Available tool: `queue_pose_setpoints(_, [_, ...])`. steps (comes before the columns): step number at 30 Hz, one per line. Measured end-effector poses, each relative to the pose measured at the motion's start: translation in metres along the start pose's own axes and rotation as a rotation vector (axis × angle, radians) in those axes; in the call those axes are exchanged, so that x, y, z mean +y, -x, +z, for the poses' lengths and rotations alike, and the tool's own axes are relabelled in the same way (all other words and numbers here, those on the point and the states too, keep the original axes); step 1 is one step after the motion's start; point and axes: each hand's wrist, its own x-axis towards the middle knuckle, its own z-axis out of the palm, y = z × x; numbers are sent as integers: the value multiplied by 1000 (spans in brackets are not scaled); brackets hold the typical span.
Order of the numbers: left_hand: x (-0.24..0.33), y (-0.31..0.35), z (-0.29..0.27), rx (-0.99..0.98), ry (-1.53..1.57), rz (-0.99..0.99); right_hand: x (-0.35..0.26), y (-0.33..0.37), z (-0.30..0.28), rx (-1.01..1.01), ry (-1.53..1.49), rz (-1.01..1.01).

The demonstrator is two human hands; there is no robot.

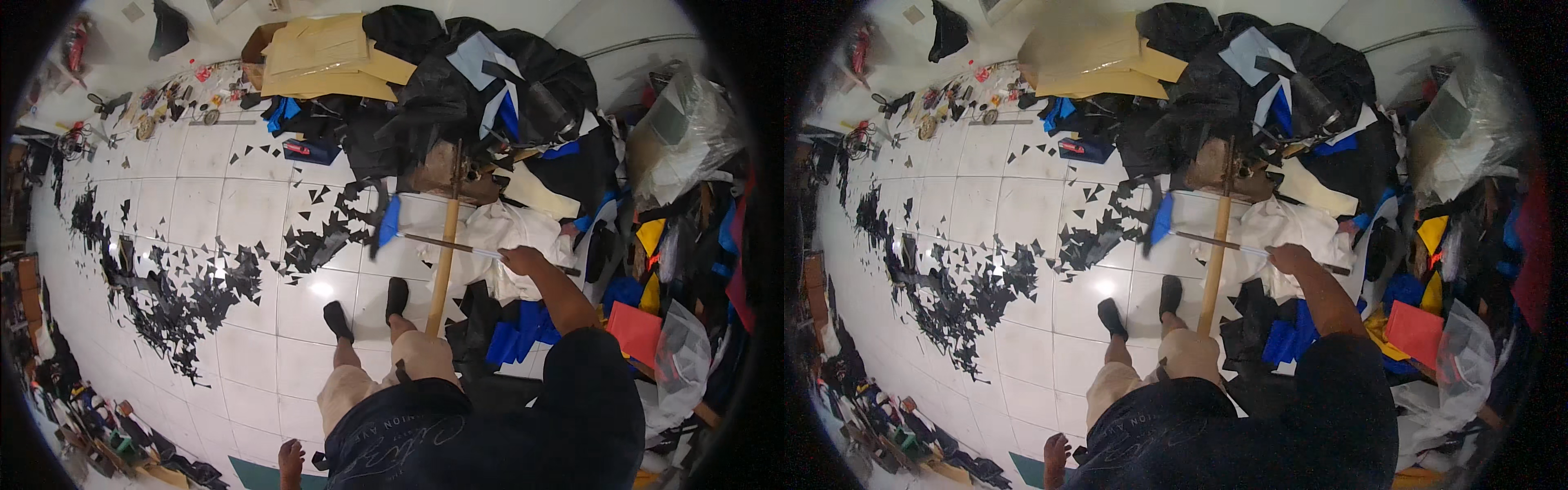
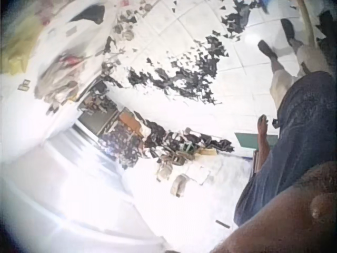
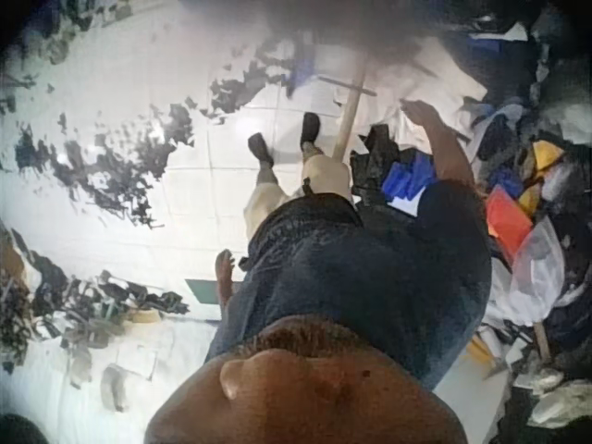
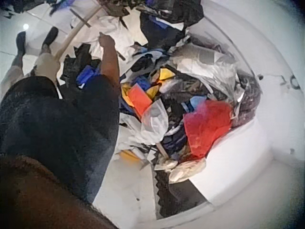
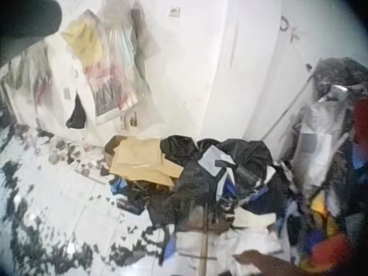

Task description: The person sweeps black fabric scraps into a pile using a broom and then picks up the brush part of the broom to sweep smaller scraps together by hand.

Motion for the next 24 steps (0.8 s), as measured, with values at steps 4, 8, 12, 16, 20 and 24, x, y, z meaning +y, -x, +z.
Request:
queue_pose_setpoints(4, [52, 35, 45, 18, -8, 150, -51, -77, -39, -2, 87, -184])
queue_pose_setpoints(8, [67, 60, 64, 85, -76, 222, -185, -165, -12, 213, 151, -467])
queue_pose_setpoints(12, [40, 64, 54, 95, -160, 175, -396, -125, 4, 190, -369, -395])
queue_pose_setpoints(16, [22, 81, 43, 145, -93, 149, -418, -64, 41, 110, -470, -415])
queue_pose_setpoints(20, [22, 73, 43, 117, -76, 109, -311, -6, 76, 9, -601, -479])
queue_pose_setpoints(24, [-6, 30, 37, -33, -94, 151, -230, 82, 104, -120, -764, -246])
